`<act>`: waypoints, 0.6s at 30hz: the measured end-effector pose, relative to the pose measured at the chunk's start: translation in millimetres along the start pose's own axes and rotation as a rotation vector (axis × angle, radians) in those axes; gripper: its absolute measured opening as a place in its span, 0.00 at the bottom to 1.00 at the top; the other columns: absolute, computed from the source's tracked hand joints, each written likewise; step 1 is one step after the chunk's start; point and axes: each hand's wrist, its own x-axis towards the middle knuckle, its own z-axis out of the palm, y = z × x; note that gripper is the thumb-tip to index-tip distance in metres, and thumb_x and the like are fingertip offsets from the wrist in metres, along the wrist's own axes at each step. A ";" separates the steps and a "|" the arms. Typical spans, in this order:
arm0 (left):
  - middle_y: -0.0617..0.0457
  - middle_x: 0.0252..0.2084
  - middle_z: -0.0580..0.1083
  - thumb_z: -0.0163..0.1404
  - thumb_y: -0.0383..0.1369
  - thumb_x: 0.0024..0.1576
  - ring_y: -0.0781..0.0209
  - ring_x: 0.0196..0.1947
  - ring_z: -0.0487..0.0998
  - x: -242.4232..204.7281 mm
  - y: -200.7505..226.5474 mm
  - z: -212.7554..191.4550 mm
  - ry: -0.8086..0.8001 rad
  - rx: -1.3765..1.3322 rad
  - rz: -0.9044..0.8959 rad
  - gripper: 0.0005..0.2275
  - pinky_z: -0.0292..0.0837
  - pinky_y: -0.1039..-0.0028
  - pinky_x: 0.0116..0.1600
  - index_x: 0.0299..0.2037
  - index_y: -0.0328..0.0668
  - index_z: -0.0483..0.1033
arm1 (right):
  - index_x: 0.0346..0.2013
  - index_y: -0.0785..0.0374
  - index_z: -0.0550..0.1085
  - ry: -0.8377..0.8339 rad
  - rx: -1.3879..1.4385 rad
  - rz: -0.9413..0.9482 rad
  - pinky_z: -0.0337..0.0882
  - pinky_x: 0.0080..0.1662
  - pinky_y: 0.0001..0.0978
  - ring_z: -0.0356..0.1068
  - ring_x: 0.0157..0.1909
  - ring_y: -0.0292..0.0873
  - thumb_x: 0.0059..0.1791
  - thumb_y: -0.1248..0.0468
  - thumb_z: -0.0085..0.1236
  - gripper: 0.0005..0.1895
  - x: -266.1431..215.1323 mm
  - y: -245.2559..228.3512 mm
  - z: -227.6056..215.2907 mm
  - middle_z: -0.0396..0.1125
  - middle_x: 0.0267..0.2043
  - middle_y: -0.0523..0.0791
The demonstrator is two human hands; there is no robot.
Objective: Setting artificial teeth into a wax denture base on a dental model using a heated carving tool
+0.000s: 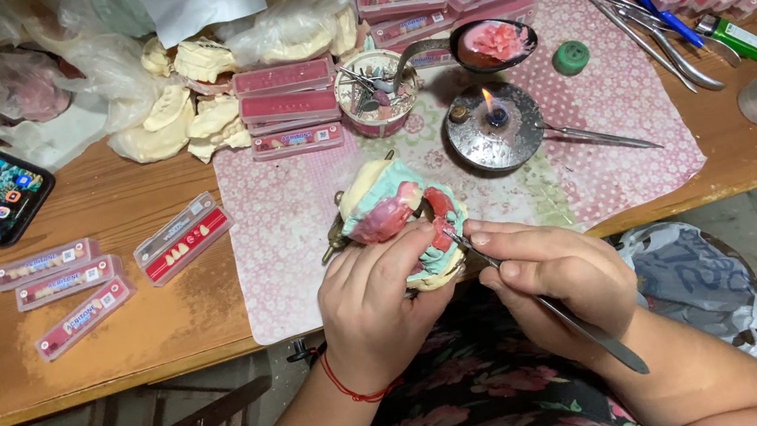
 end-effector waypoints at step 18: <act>0.51 0.44 0.82 0.65 0.34 0.52 0.50 0.36 0.84 3.1 1.7 -4.0 -0.057 -0.054 -0.028 0.17 0.79 0.62 0.43 0.50 0.43 0.80 | 0.39 0.68 0.79 -0.013 0.078 -0.215 0.81 0.39 0.49 0.81 0.42 0.64 0.45 0.79 0.65 0.10 -36.4 49.3 5.2 0.79 0.43 0.55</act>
